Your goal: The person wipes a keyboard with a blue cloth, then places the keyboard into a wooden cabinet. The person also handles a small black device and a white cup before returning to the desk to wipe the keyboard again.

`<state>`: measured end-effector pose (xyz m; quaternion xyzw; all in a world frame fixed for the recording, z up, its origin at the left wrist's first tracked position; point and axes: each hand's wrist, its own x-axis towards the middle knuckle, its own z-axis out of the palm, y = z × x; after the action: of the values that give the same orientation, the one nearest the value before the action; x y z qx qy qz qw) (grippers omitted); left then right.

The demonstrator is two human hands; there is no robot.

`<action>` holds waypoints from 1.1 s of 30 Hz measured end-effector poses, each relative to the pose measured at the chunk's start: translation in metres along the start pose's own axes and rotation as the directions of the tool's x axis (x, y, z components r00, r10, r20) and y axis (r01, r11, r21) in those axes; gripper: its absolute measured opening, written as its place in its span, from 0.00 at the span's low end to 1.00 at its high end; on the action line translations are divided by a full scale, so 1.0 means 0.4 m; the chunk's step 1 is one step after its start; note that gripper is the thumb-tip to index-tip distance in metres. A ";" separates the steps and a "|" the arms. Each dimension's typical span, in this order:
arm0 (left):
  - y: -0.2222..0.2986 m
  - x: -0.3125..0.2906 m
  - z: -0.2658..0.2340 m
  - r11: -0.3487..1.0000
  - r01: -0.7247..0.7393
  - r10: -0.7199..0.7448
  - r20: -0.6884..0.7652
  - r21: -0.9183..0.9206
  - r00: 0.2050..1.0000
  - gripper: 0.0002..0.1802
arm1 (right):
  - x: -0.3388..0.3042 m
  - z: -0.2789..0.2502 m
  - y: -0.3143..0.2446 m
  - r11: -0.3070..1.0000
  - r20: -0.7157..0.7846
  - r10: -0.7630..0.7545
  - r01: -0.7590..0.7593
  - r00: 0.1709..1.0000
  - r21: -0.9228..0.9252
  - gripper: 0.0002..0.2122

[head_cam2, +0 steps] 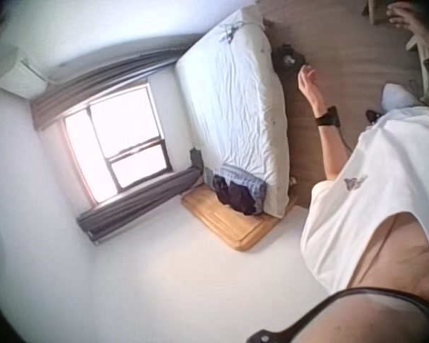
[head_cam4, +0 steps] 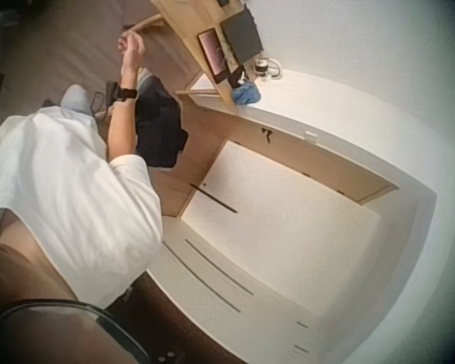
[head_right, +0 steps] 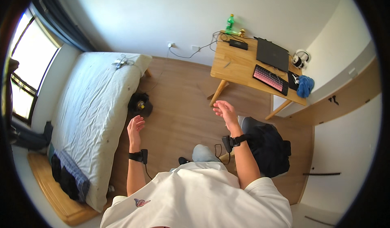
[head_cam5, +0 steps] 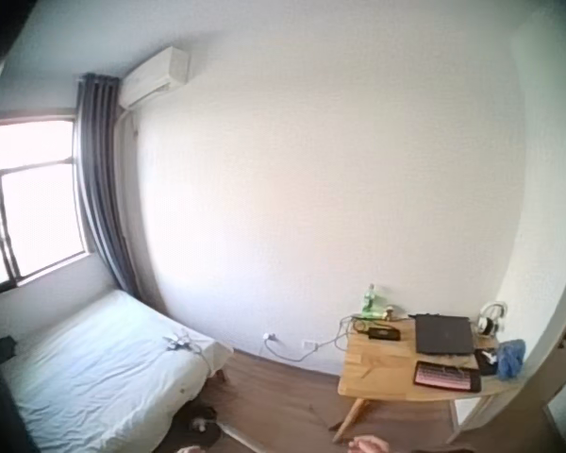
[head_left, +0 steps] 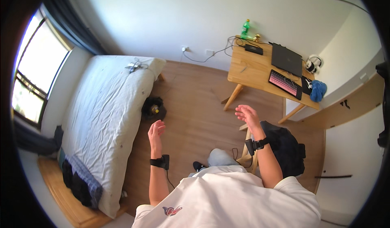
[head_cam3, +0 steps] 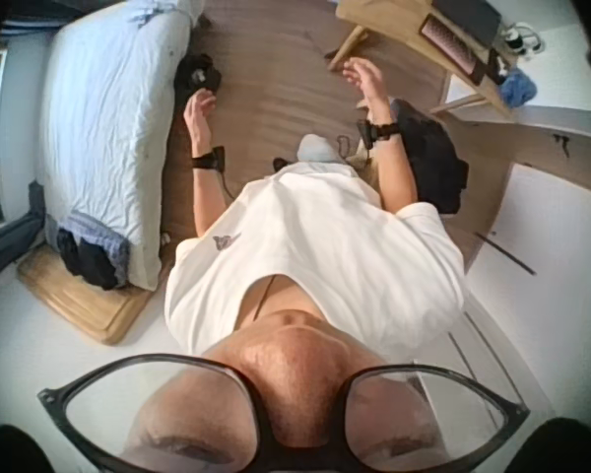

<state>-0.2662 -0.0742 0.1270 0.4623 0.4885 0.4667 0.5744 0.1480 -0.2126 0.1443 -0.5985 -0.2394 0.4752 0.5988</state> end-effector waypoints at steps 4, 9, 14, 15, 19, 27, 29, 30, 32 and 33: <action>-0.051 0.157 0.116 0.998 0.043 -0.049 0.162 0.042 0.986 0.24 | 0.048 -0.084 -0.013 0.999 -0.171 0.013 -0.007 0.985 0.035 0.14; -0.046 0.322 0.292 0.994 0.071 -0.090 0.266 0.079 0.960 0.23 | 0.142 -0.200 0.002 0.991 -0.338 0.014 0.032 0.941 0.130 0.14; -0.014 0.487 0.428 0.987 0.051 -0.106 0.382 0.151 0.918 0.22 | 0.246 -0.261 -0.027 0.981 -0.456 0.024 0.066 0.890 0.181 0.14; -0.019 0.528 0.458 0.987 0.053 -0.111 0.396 0.153 0.911 0.22 | 0.262 -0.278 -0.033 0.981 -0.469 0.017 0.076 0.883 0.179 0.14; -0.005 0.637 0.650 0.984 0.058 -0.132 0.463 0.170 0.877 0.21 | 0.316 -0.338 -0.049 0.981 -0.534 0.010 0.097 0.845 0.171 0.15; -0.086 0.736 0.941 0.970 0.006 -0.173 0.677 0.241 0.716 0.21 | 0.396 -0.365 -0.082 0.977 -0.614 -0.001 0.131 0.789 0.168 0.17; -0.131 0.765 0.989 0.965 0.010 -0.198 0.705 0.262 0.681 0.19 | 0.406 -0.365 -0.085 0.977 -0.643 0.024 0.119 0.766 0.179 0.16; -0.155 0.779 1.017 0.963 -0.013 -0.193 0.720 0.270 0.667 0.18 | 0.405 -0.373 -0.088 0.977 -0.660 0.034 0.113 0.751 0.179 0.16; -0.193 0.811 1.076 0.958 -0.062 -0.178 0.747 0.281 0.640 0.18 | 0.403 -0.397 -0.089 0.981 -0.700 0.041 0.105 0.713 0.164 0.15; -0.203 0.824 1.106 0.951 -0.094 -0.168 0.745 0.295 0.646 0.18 | 0.401 -0.403 -0.098 0.982 -0.723 0.041 0.104 0.690 0.155 0.15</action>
<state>0.2086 0.2070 0.0461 0.6885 0.2773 0.1351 0.6564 0.3667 -0.1477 0.1087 -0.6750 0.0503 0.2108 0.7053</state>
